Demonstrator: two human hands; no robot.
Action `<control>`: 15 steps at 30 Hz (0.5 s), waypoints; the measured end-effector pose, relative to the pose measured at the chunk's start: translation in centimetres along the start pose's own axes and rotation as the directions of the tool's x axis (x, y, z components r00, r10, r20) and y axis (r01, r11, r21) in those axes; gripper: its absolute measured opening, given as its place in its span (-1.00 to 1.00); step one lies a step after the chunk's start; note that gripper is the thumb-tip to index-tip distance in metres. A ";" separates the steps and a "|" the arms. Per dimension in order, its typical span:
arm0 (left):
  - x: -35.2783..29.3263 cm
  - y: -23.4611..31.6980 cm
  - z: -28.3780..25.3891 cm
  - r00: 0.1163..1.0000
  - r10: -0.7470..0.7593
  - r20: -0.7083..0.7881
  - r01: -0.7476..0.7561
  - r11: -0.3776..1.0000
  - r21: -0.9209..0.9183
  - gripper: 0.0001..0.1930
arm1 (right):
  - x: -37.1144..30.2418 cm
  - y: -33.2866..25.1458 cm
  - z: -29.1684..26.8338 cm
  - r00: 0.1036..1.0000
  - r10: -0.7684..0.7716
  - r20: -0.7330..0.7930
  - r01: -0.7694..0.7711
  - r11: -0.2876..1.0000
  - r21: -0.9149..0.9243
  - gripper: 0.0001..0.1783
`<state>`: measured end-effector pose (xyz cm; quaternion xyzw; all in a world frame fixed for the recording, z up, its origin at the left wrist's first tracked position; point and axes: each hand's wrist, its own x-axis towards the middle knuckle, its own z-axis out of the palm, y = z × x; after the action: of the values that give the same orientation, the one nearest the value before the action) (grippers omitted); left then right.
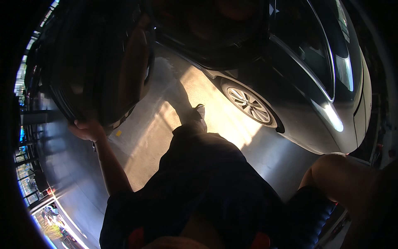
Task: The person retrieves screws from inside a car, attaches a bit to a ratchet tool at a workbench, and fastens screws onto the front bumper of another car using the tool.
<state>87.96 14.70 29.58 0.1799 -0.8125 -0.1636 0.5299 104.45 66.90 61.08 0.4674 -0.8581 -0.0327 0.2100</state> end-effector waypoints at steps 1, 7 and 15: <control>0.4 -1.5 -0.2 1.000 -0.003 -0.005 0.003 1.000 0.024 -0.51 | 1.5 0.5 1.4 0.999 -0.016 0.028 0.016 1.000 0.009 -0.53; 4.0 -7.1 2.6 0.980 0.036 -0.196 -0.032 0.999 0.022 -0.48 | 6.3 5.3 9.2 0.995 0.052 0.088 -0.059 0.995 0.077 -0.56; 11.2 -18.9 7.2 0.957 0.238 -0.166 -0.209 0.962 0.176 -0.38 | 8.8 12.2 19.2 0.958 0.253 0.134 -0.266 0.960 0.091 -0.61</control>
<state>79.37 -6.68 27.14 0.1421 -0.7850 -0.0205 0.6026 83.17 63.83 49.62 0.3582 -0.9238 0.0133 0.1346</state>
